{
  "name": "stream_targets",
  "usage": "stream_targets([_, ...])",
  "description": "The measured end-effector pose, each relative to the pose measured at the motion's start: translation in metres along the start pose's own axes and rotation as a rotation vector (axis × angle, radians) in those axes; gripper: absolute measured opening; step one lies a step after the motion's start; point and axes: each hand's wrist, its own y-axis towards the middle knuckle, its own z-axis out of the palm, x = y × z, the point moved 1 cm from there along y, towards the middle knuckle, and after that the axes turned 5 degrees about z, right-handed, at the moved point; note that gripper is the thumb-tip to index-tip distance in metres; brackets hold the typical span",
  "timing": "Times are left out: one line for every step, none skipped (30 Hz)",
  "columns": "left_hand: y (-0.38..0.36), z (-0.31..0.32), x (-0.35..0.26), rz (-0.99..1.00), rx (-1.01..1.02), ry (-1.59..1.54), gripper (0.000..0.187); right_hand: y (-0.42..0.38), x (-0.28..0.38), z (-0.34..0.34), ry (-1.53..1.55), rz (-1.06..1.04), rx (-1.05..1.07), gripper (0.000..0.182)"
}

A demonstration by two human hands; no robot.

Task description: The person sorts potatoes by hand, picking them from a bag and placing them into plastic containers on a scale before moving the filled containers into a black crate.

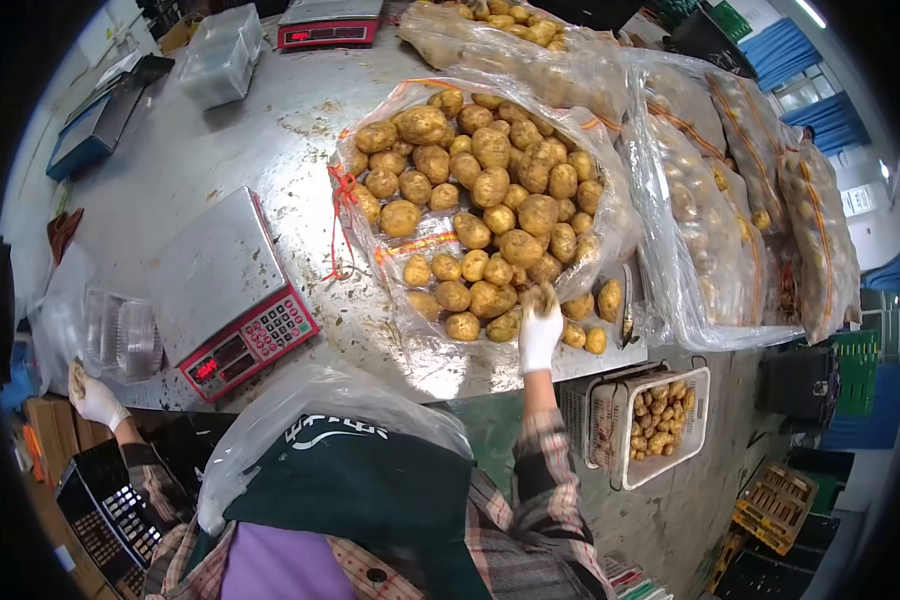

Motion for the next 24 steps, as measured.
stream_targets([0.001,-0.006,-0.058,-0.038,0.095,-0.095,0.018,0.015,0.004,0.007,-0.033,-0.051,-0.023,0.045])
stream_targets([-0.001,-0.008,-0.103,-0.077,0.188,-0.188,0.017,0.027,0.016,0.019,-0.077,-0.159,-0.076,0.051])
stream_targets([-0.015,-0.001,-0.114,-0.119,0.35,-0.381,0.015,0.049,-0.002,0.029,-0.192,-0.242,-0.125,0.059])
stream_targets([-0.029,0.008,-0.122,0.065,0.507,-0.302,0.014,0.061,0.002,0.04,-0.209,-0.198,-0.093,0.06])
stream_targets([-0.047,0.012,-0.143,0.128,0.601,-0.287,0.013,0.069,0.004,0.05,-0.224,-0.152,-0.061,0.061])
stream_targets([-0.062,0.015,-0.153,0.256,0.699,-0.2,0.013,0.074,0.005,0.053,-0.206,-0.116,-0.024,0.059])
stream_targets([-0.078,0.019,-0.156,0.391,0.783,-0.098,0.012,0.079,0.005,0.053,-0.188,-0.079,0.01,0.057])
stream_targets([-0.086,0.019,-0.155,0.273,0.811,-0.157,0.014,0.083,0.005,0.051,-0.17,-0.042,0.044,0.055])
stream_targets([-0.089,0.016,-0.17,0.152,0.834,-0.217,0.017,0.097,-0.02,0.047,-0.019,0.12,0.105,0.053])
stream_targets([-0.086,0.012,-0.184,0.202,0.764,-0.207,0.019,0.083,0.005,0.041,0.296,0.303,0.225,0.057])
stream_targets([-0.079,0.003,-0.198,0.25,0.699,-0.195,0.021,0.055,0.047,0.033,0.61,0.487,0.347,0.061])
stream_targets([-0.074,-0.006,-0.211,0.293,0.635,-0.181,0.023,0.035,0.067,0.032,0.783,0.587,0.305,0.068])
stream_targets([-0.071,-0.012,-0.227,0.283,0.645,-0.255,0.025,0.024,0.078,0.033,0.883,0.661,0.376,0.07])
stream_targets([-0.066,-0.013,-0.245,0.273,0.655,-0.328,0.026,0.014,0.086,0.033,0.984,0.737,0.447,0.071])
stream_targets([-0.062,-0.014,-0.264,0.263,0.664,-0.4,0.028,0.003,0.094,0.036,1.086,0.812,0.518,0.073])
stream_targets([-0.06,-0.015,-0.285,0.256,0.708,-0.475,0.028,-0.01,0.105,0.041,1.052,0.864,0.543,0.073])
stream_targets([-0.053,-0.02,-0.315,0.196,0.799,-0.637,0.029,-0.023,0.111,0.048,1.017,0.916,0.57,0.074])
stream_targets([-0.058,-0.014,-0.329,0.168,0.869,-0.765,0.033,-0.032,0.112,0.056,1.069,0.914,0.725,0.071])
stream_targets([-0.06,-0.016,-0.351,0.102,1.011,-0.888,0.041,-0.039,0.113,0.065,1.034,0.93,0.773,0.069])
stream_targets([-0.062,-0.014,-0.373,0.109,1.092,-0.947,0.049,-0.047,0.113,0.076,1.0,0.945,0.82,0.067])
stream_targets([-0.066,-0.012,-0.393,0.074,1.199,-1.076,0.062,-0.055,0.115,0.086,0.966,0.959,0.867,0.065])
stream_targets([-0.089,0.0,-0.402,0.077,1.187,-1.296,0.074,-0.063,0.118,0.094,0.963,0.914,0.87,0.062])
stream_targets([-0.091,-0.001,-0.421,0.068,1.269,-1.384,0.083,-0.073,0.124,0.102,0.96,0.872,0.874,0.058])
stream_targets([-0.097,0.002,-0.433,0.17,1.28,-1.306,0.087,-0.081,0.131,0.108,0.957,0.828,0.879,0.055])
